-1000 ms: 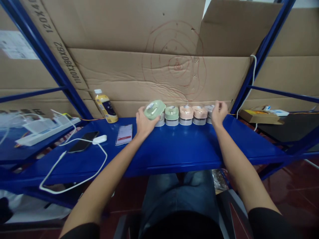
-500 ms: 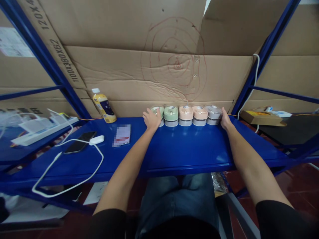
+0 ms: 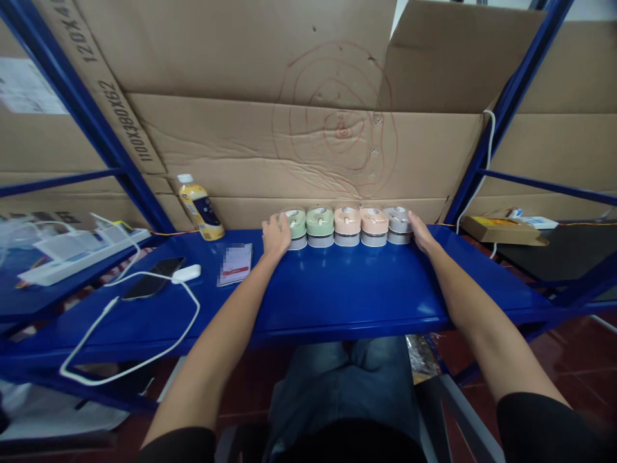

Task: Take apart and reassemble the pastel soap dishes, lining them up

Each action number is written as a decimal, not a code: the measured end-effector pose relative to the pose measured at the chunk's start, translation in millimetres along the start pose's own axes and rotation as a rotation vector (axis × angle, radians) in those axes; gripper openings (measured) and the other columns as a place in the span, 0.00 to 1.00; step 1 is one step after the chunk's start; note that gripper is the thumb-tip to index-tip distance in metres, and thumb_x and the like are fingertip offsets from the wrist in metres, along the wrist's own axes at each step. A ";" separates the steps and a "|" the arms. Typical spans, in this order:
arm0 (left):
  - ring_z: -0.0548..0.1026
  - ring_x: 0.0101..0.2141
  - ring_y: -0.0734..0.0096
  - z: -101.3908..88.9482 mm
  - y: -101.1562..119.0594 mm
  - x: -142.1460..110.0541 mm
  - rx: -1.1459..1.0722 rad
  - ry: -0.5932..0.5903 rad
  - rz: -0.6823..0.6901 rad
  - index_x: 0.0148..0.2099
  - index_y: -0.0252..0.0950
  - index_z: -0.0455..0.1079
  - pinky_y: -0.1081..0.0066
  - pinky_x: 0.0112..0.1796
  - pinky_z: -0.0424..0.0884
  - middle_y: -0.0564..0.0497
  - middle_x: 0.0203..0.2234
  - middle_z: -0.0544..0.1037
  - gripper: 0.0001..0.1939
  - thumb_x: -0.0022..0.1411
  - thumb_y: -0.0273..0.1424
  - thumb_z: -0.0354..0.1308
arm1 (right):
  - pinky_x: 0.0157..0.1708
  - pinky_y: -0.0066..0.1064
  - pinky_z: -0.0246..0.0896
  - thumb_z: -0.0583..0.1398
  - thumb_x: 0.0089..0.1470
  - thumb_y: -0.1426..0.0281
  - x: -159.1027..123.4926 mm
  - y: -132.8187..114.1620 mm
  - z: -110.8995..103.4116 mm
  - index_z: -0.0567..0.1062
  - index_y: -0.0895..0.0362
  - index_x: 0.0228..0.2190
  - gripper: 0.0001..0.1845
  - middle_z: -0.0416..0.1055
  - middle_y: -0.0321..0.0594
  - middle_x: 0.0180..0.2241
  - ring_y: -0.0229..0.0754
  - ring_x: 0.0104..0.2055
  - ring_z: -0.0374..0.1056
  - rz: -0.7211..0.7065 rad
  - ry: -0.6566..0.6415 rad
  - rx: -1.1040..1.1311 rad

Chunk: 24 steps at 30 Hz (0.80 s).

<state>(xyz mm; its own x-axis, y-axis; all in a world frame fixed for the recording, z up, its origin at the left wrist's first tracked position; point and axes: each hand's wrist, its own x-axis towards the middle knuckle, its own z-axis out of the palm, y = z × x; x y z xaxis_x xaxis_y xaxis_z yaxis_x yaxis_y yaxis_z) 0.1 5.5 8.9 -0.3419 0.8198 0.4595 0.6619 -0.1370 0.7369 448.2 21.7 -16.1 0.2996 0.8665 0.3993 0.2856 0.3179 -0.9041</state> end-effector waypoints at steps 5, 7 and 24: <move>0.69 0.62 0.45 -12.9 -13.9 8.2 0.013 0.011 -0.005 0.60 0.38 0.70 0.46 0.62 0.65 0.34 0.56 0.74 0.24 0.75 0.44 0.43 | 0.67 0.45 0.62 0.66 0.53 0.43 -7.3 -4.3 14.2 0.78 0.53 0.53 0.35 0.78 0.46 0.58 0.54 0.64 0.70 -0.066 -0.126 0.080; 0.69 0.62 0.45 -16.1 -17.2 10.8 0.019 0.023 -0.006 0.59 0.37 0.70 0.46 0.63 0.65 0.34 0.57 0.75 0.24 0.75 0.44 0.42 | 0.67 0.47 0.61 0.70 0.49 0.45 -10.5 -6.7 18.6 0.77 0.53 0.54 0.37 0.77 0.47 0.59 0.54 0.63 0.71 -0.078 -0.169 0.083; 0.66 0.66 0.39 -22.7 -21.5 13.9 0.029 0.018 -0.069 0.68 0.24 0.58 0.45 0.65 0.61 0.22 0.64 0.67 0.33 0.74 0.45 0.44 | 0.69 0.60 0.52 0.77 0.33 0.50 -16.9 -11.6 41.3 0.62 0.61 0.67 0.65 0.63 0.64 0.67 0.69 0.70 0.58 -0.179 0.071 -0.475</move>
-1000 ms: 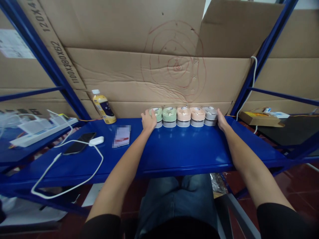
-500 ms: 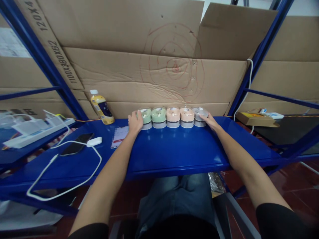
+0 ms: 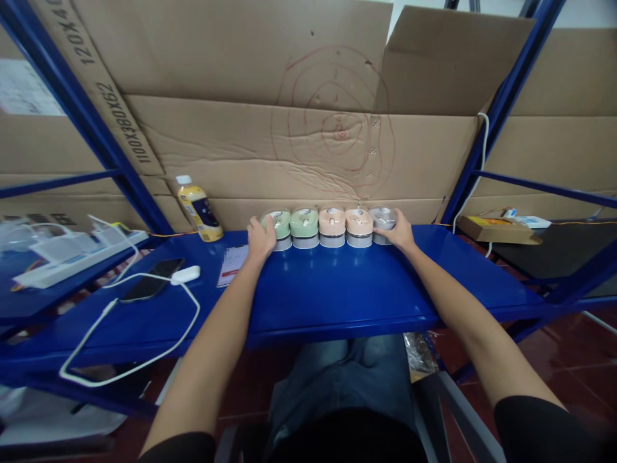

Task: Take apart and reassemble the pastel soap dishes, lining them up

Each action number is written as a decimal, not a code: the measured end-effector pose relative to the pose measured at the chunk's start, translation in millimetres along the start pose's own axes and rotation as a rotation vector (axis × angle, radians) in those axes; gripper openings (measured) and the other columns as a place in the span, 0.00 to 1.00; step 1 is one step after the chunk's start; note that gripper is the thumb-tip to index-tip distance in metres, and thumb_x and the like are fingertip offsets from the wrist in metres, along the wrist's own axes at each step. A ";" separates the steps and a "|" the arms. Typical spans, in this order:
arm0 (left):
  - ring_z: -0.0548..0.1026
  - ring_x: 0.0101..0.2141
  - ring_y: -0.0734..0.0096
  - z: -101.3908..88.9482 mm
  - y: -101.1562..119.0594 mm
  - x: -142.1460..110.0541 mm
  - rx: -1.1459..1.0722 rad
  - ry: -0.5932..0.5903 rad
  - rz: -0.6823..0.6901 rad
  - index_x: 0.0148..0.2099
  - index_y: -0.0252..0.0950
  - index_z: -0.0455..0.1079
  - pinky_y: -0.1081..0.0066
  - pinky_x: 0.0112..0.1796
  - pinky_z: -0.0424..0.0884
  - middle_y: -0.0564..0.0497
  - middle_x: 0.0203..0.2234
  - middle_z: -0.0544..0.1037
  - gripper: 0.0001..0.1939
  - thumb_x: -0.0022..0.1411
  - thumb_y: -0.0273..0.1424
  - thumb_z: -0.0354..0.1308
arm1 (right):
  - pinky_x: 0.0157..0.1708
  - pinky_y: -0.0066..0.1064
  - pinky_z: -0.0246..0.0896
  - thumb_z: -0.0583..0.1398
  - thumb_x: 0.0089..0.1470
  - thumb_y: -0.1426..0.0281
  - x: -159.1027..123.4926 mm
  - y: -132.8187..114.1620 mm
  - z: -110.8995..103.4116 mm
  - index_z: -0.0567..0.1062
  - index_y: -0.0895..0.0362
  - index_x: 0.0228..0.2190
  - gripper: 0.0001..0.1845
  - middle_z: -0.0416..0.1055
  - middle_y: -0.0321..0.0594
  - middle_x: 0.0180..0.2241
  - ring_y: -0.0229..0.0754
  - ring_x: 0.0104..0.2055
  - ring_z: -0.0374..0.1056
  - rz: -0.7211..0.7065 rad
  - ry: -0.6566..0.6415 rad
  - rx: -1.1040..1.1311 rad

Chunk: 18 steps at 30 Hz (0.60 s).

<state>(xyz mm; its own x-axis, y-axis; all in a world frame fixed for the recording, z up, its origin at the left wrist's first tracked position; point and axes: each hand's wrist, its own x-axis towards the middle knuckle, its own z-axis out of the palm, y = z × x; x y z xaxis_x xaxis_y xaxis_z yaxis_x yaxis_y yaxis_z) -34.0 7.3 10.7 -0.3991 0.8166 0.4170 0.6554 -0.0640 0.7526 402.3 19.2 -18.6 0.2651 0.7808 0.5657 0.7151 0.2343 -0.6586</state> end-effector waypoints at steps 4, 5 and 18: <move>0.65 0.66 0.35 -0.1 -0.5 -3.0 0.030 0.046 0.073 0.68 0.24 0.57 0.40 0.63 0.61 0.21 0.63 0.66 0.33 0.73 0.44 0.45 | 0.66 0.56 0.59 0.75 0.36 0.54 -1.5 -7.3 -1.6 0.66 0.60 0.64 0.57 0.69 0.60 0.63 0.66 0.66 0.65 0.063 0.046 -0.024; 0.65 0.65 0.34 -1.1 1.2 -4.6 0.044 0.074 0.094 0.68 0.23 0.57 0.39 0.62 0.61 0.21 0.62 0.66 0.32 0.73 0.44 0.46 | 0.66 0.55 0.60 0.75 0.37 0.55 -0.9 -9.0 -4.1 0.66 0.59 0.64 0.56 0.70 0.59 0.62 0.66 0.65 0.66 0.086 0.073 -0.021; 0.75 0.58 0.46 -5.0 55.1 -78.2 -0.388 -0.598 0.695 0.66 0.37 0.60 0.45 0.59 0.71 0.34 0.59 0.73 0.43 0.55 0.47 0.72 | 0.62 0.53 0.66 0.75 0.40 0.55 -29.6 -82.9 -48.4 0.69 0.51 0.60 0.46 0.72 0.46 0.60 0.60 0.61 0.70 -0.260 -0.606 0.472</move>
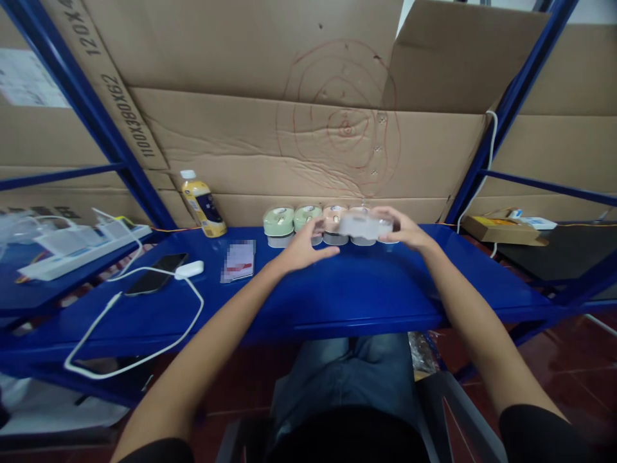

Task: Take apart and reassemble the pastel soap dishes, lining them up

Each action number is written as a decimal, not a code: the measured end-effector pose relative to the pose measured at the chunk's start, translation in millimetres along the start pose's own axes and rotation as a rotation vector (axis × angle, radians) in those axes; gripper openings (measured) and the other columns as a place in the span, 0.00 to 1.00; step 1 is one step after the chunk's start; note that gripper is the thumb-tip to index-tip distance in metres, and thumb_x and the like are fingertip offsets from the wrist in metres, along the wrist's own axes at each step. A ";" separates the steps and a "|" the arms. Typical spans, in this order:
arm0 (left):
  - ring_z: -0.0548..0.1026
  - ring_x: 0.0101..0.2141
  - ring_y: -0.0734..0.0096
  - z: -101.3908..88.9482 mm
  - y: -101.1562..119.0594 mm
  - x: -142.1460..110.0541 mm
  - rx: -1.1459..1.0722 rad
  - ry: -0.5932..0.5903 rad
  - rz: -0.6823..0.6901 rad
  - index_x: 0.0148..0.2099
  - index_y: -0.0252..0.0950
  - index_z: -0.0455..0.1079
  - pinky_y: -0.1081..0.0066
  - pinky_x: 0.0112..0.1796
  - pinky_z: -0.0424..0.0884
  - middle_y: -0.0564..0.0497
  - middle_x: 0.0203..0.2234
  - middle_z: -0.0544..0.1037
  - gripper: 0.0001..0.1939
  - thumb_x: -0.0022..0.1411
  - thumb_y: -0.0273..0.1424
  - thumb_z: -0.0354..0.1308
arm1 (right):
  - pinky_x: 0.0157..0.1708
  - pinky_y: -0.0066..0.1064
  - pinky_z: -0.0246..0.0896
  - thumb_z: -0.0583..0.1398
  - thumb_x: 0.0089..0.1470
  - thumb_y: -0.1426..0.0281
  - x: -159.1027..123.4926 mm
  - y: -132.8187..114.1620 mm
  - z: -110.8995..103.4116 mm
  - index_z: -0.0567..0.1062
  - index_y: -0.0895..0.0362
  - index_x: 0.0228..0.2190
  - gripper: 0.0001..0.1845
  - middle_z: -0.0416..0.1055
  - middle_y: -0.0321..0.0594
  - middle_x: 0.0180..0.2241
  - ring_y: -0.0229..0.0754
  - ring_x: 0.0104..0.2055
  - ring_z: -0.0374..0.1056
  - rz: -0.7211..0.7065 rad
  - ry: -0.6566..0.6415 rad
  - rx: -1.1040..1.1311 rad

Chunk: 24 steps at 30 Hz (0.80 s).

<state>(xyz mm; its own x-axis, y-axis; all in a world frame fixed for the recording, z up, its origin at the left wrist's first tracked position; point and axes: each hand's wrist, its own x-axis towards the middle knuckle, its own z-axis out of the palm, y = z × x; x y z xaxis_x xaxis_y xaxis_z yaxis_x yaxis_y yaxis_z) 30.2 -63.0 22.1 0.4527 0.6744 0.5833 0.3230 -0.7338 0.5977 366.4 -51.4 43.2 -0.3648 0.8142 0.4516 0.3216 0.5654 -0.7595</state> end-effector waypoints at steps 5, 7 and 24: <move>0.72 0.63 0.42 14.4 -17.9 -20.5 -0.182 -0.235 -0.111 0.71 0.39 0.56 0.43 0.62 0.67 0.33 0.63 0.71 0.57 0.44 0.44 0.79 | 0.68 0.49 0.59 0.76 0.41 0.57 -5.4 -8.2 61.8 0.66 0.51 0.64 0.52 0.68 0.46 0.64 0.57 0.67 0.65 -0.032 -0.457 -0.012; 0.73 0.61 0.44 13.6 -18.9 -23.5 -0.122 -0.265 -0.082 0.68 0.39 0.61 0.44 0.61 0.67 0.36 0.60 0.74 0.52 0.45 0.43 0.78 | 0.69 0.49 0.57 0.76 0.42 0.57 -7.5 -4.5 73.5 0.63 0.50 0.67 0.55 0.66 0.46 0.66 0.57 0.69 0.62 -0.038 -0.492 -0.025; 0.72 0.60 0.42 30.1 -16.5 -24.5 0.056 -0.191 -0.004 0.74 0.37 0.49 0.46 0.60 0.69 0.35 0.62 0.70 0.62 0.46 0.48 0.77 | 0.56 0.50 0.69 0.71 0.48 0.47 -9.9 -14.7 83.1 0.74 0.55 0.58 0.41 0.77 0.49 0.55 0.56 0.54 0.74 -0.159 -0.137 -0.361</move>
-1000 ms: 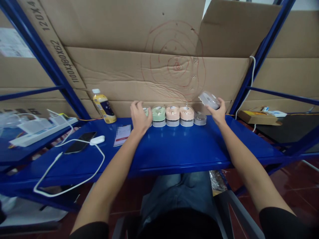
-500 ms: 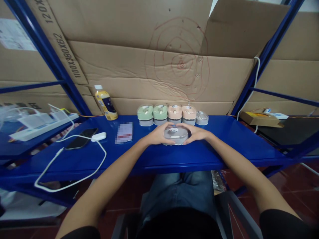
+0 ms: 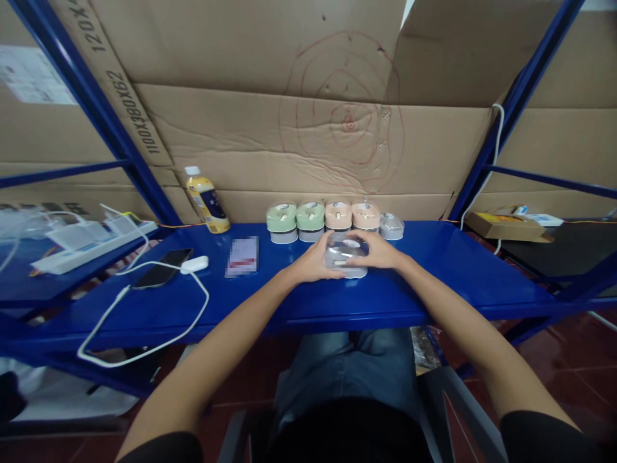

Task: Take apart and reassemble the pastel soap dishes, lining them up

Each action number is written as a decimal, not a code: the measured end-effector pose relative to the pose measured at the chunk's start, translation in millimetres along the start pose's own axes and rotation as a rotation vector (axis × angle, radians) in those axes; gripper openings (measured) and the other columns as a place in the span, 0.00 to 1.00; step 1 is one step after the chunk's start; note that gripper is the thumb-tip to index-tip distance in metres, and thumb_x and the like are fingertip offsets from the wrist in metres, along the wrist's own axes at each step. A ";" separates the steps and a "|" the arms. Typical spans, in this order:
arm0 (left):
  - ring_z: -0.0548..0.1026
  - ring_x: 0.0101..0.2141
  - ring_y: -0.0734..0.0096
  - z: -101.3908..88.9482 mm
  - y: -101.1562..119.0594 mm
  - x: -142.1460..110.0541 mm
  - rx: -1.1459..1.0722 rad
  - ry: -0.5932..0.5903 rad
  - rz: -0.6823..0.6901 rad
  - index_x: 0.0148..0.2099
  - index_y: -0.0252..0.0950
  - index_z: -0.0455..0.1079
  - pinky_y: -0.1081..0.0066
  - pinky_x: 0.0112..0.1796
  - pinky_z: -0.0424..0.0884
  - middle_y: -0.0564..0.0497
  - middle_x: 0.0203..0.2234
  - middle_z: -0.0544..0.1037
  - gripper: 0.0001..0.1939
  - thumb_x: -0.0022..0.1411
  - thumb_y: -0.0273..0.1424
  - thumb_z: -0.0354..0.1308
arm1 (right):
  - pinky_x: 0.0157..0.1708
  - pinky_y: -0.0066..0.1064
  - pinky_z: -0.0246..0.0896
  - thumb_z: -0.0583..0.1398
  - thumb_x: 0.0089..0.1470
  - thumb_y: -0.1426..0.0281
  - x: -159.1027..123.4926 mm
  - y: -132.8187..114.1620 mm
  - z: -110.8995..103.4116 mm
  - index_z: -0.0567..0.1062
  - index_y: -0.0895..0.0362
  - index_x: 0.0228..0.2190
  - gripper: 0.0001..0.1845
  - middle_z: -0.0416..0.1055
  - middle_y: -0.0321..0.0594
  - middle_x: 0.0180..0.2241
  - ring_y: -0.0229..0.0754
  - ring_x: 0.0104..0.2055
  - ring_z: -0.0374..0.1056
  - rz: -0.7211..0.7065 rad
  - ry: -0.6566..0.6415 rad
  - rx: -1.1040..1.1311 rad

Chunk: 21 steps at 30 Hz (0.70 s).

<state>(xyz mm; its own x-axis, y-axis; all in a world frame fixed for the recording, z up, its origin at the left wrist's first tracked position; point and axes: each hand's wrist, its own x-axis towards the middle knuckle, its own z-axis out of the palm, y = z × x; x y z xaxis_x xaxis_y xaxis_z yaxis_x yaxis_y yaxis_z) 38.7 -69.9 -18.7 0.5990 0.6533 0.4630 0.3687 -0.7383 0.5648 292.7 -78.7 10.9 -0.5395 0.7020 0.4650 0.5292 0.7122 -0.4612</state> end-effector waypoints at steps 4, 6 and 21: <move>0.72 0.60 0.44 -2.3 2.9 -2.9 0.136 -0.062 0.014 0.65 0.38 0.70 0.47 0.62 0.67 0.39 0.60 0.71 0.39 0.58 0.52 0.69 | 0.53 0.48 0.70 0.65 0.56 0.47 -9.6 28.9 -29.5 0.76 0.53 0.54 0.31 0.78 0.46 0.52 0.53 0.51 0.75 0.123 0.122 0.077; 0.71 0.61 0.44 -2.1 6.1 -3.6 0.184 -0.087 0.006 0.55 0.39 0.79 0.48 0.64 0.65 0.40 0.59 0.71 0.27 0.63 0.52 0.64 | 0.52 0.48 0.70 0.63 0.57 0.47 -14.3 42.5 -40.7 0.76 0.53 0.53 0.31 0.78 0.46 0.50 0.53 0.48 0.75 0.209 0.170 0.076; 0.76 0.52 0.49 -45.7 -13.7 -1.5 0.257 0.180 -0.144 0.45 0.36 0.82 0.48 0.59 0.70 0.39 0.46 0.80 0.26 0.70 0.51 0.51 | 0.48 0.49 0.72 0.64 0.55 0.43 -18.6 53.7 -50.3 0.77 0.55 0.53 0.34 0.79 0.44 0.38 0.52 0.41 0.75 0.346 0.164 0.117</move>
<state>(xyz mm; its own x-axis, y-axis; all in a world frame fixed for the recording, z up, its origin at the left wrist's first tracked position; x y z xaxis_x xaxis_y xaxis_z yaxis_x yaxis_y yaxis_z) 0.3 -53.1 4.1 0.4014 0.7560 0.5171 0.6208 -0.6397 0.4532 364.1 -53.3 15.6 -0.2258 0.8981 0.3773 0.5783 0.4353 -0.6900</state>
